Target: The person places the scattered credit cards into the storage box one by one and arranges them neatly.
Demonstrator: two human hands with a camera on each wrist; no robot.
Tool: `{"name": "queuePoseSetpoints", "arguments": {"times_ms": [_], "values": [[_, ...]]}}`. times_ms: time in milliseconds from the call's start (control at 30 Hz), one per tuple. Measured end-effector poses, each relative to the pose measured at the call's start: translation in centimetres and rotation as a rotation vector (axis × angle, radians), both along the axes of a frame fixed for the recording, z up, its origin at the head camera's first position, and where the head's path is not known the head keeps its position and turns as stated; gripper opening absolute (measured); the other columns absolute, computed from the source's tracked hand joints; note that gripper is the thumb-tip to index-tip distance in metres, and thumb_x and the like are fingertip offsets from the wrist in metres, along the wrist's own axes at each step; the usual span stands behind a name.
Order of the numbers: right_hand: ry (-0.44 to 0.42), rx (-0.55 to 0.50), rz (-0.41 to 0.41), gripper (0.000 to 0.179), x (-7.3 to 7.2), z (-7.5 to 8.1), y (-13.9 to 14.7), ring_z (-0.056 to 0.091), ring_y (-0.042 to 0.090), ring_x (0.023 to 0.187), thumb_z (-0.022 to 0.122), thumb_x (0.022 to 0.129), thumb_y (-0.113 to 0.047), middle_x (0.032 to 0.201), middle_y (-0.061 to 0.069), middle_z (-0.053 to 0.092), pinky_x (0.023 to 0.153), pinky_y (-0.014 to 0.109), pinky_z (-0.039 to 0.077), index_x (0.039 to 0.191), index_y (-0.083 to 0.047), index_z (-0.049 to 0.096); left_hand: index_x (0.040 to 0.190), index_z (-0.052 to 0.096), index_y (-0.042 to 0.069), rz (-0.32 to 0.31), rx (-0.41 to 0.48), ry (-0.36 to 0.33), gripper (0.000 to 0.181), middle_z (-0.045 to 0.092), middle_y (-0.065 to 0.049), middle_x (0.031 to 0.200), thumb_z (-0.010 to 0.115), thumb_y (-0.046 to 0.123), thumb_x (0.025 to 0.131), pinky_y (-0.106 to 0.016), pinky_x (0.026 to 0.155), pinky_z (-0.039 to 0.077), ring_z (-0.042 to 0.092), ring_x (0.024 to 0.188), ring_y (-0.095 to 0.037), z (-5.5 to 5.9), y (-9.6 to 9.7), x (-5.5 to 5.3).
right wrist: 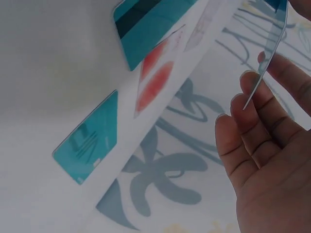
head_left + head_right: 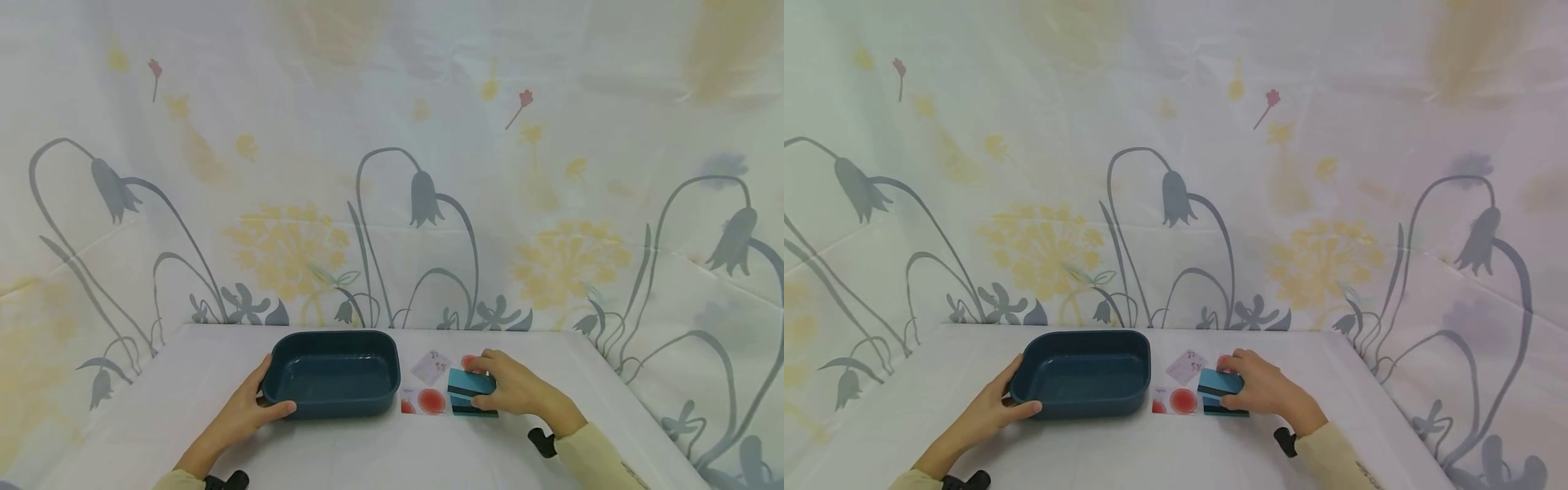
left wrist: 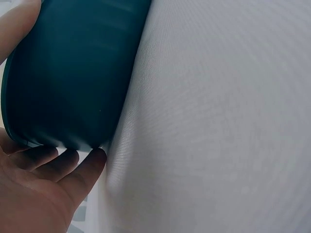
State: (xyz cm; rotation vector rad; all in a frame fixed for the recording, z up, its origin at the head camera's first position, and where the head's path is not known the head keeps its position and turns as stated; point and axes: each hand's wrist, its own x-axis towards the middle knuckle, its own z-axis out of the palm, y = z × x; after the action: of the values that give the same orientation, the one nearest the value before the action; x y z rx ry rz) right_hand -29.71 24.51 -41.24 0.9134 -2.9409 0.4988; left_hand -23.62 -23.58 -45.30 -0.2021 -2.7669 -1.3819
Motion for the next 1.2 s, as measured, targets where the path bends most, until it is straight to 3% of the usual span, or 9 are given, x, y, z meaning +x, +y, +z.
{"name": "queuePoseSetpoints", "arguments": {"times_ms": [200,533,1200], "values": [[0.046,0.007,0.049,0.039,-0.4,0.6,-1.8,0.048,0.011,0.088,0.075,0.076,-0.031,0.096,-0.008,0.051,0.076,0.032,0.047,0.112,-0.019,0.065,0.152,0.005,-0.002,-0.015,0.023,-0.004,0.109,0.008,-0.027,0.156,0.077,0.037,0.08,-0.049,0.101,0.039,0.019,0.139,-0.045,0.0,0.0,0.0],[0.049,0.025,0.066,0.042,-0.9,1.6,-4.8,0.047,0.01,0.089,0.074,0.076,-0.033,0.097,-0.008,0.05,0.076,0.032,0.048,0.116,-0.022,0.065,0.152,0.003,0.0,-0.024,0.085,-0.014,0.112,0.007,-0.024,0.157,0.079,0.037,0.078,-0.038,0.094,0.047,0.026,0.138,-0.043,-0.4,-0.1,0.0],[0.032,0.013,0.133,0.046,-2.5,4.3,-10.7,0.049,0.01,0.089,0.074,0.077,-0.04,0.097,-0.01,0.052,0.076,0.029,0.046,0.119,-0.023,0.064,0.153,0.005,0.0,-0.014,0.075,-0.022,0.111,0.009,-0.025,0.156,0.079,0.037,0.078,-0.035,0.091,0.049,0.039,0.131,-0.042,-0.2,-0.2,-0.1]]}}
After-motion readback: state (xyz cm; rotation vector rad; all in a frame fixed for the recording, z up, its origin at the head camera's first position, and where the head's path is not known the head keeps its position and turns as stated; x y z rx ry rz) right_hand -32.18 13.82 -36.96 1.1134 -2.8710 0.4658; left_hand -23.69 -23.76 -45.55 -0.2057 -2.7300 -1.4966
